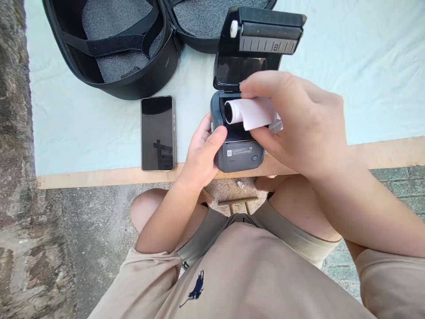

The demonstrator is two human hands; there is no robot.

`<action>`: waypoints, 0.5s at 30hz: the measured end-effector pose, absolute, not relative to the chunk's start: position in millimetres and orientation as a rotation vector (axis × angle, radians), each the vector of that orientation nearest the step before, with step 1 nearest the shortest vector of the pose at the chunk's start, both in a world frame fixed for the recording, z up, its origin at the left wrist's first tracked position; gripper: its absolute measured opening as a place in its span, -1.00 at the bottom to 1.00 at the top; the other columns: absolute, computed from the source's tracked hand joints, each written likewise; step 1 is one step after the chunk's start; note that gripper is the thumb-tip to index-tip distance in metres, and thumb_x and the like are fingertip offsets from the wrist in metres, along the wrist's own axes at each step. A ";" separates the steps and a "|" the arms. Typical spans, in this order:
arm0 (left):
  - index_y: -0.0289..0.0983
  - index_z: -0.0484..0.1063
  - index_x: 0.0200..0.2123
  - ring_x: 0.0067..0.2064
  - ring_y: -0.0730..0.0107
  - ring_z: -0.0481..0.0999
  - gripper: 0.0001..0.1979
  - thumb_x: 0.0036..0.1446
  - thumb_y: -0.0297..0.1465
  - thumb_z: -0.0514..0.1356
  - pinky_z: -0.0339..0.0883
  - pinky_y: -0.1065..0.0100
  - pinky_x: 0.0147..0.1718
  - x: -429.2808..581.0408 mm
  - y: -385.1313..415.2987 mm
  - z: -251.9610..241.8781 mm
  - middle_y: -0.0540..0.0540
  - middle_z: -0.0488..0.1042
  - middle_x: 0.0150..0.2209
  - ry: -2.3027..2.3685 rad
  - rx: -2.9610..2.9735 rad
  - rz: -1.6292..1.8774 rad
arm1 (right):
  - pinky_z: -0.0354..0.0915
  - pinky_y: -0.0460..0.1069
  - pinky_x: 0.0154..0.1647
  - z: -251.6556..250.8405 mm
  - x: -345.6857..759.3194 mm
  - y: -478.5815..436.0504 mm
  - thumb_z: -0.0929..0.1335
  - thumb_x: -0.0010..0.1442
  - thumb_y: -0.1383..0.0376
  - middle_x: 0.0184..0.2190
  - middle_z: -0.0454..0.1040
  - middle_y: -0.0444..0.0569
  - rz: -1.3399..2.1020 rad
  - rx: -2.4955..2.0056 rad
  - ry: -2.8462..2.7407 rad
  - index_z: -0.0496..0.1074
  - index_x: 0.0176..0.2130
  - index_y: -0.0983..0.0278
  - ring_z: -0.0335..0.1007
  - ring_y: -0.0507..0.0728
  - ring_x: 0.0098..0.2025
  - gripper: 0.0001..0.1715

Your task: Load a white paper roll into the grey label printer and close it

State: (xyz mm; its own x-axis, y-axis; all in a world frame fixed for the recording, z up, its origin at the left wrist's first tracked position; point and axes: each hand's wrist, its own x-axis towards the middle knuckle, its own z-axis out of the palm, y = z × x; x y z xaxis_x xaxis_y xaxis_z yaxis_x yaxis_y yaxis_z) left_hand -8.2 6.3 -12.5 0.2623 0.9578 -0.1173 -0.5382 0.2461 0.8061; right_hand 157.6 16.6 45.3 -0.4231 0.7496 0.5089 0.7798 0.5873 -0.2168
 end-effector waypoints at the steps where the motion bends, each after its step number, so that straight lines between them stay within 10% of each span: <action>1: -0.18 0.43 0.00 0.30 0.10 0.44 -0.67 0.23 -0.19 0.27 0.48 0.18 0.16 -8.4 6.3 -11.9 -0.06 0.62 -0.03 0.694 0.725 1.136 | 0.33 -0.05 -0.29 43.0 156.5 17.2 0.32 0.16 0.49 -0.18 0.59 -0.14 -0.127 -1.201 -2.251 0.39 0.06 0.24 0.53 0.04 -0.21 -0.53; 6: -0.20 0.42 0.01 0.25 0.11 0.49 -0.66 0.23 -0.18 0.26 0.53 0.19 0.11 -9.4 5.2 -7.5 -0.09 0.62 -0.02 0.709 0.727 1.103 | 0.34 0.03 -0.17 37.5 157.4 22.3 0.34 0.21 0.38 -0.22 0.60 -0.16 -0.123 -1.238 -2.261 0.38 -0.16 0.21 0.50 0.06 -0.32 -0.84; 15: -0.20 0.45 0.03 0.20 0.11 0.54 -0.69 0.26 -0.23 0.23 0.56 0.19 0.07 -9.2 5.0 -5.3 -0.10 0.63 -0.04 0.720 0.719 1.089 | 0.32 0.03 -0.25 43.1 171.3 25.7 0.33 0.14 0.39 -0.16 0.61 -0.13 0.080 -1.322 -2.366 0.40 -0.08 0.15 0.52 0.13 -0.21 -0.68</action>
